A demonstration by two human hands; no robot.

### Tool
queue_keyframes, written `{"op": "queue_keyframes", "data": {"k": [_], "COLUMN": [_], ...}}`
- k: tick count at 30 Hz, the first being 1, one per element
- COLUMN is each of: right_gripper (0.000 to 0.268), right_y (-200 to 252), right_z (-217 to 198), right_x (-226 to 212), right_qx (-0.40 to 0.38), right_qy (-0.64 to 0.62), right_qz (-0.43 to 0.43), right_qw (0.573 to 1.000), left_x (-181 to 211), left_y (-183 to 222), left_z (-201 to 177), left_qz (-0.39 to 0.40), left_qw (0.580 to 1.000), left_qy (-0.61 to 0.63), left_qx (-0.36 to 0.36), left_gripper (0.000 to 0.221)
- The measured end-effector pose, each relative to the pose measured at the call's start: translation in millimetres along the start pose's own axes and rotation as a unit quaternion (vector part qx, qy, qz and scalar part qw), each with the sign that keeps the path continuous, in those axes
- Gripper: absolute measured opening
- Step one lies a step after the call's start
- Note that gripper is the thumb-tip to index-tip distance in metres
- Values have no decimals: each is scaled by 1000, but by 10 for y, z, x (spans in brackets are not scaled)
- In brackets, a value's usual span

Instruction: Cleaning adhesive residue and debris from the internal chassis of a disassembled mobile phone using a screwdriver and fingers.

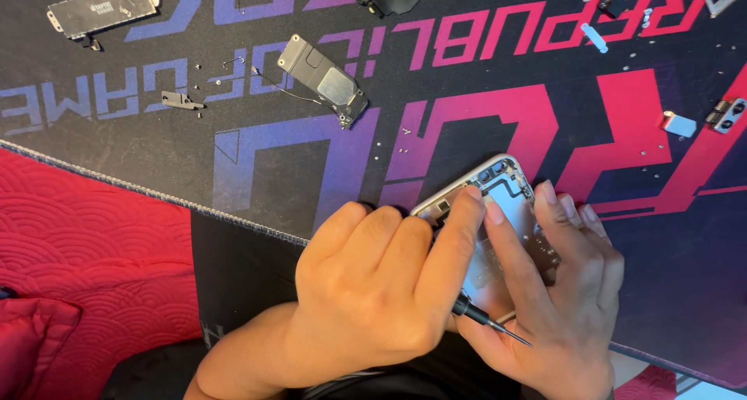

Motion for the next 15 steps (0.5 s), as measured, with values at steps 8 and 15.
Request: {"op": "queue_keyframes", "data": {"k": [8,15], "right_gripper": [75,75], "right_y": [-109,-199], "right_z": [-95,-207], "right_x": [-32,-48], "right_qx": [-1,16], "right_qy": [-19,-21], "right_qz": [14,4], "right_qw": [1000,1000], "left_x": [69,107], "left_y": [-157,-139], "left_z": [-32,0], "left_qz": [2,19], "left_qw": [1000,1000], "left_qy": [1,-16], "left_qx": [-12,-17], "left_gripper": [23,25]}}
Point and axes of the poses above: each hand's wrist, its own y-axis away from the middle knuckle, its own z-axis out of the palm, x = y × z, the point moved 7 cm from there along -y, towards the middle knuckle, and after that the axes turned 4 degrees about -z, right-handed, at the moved point
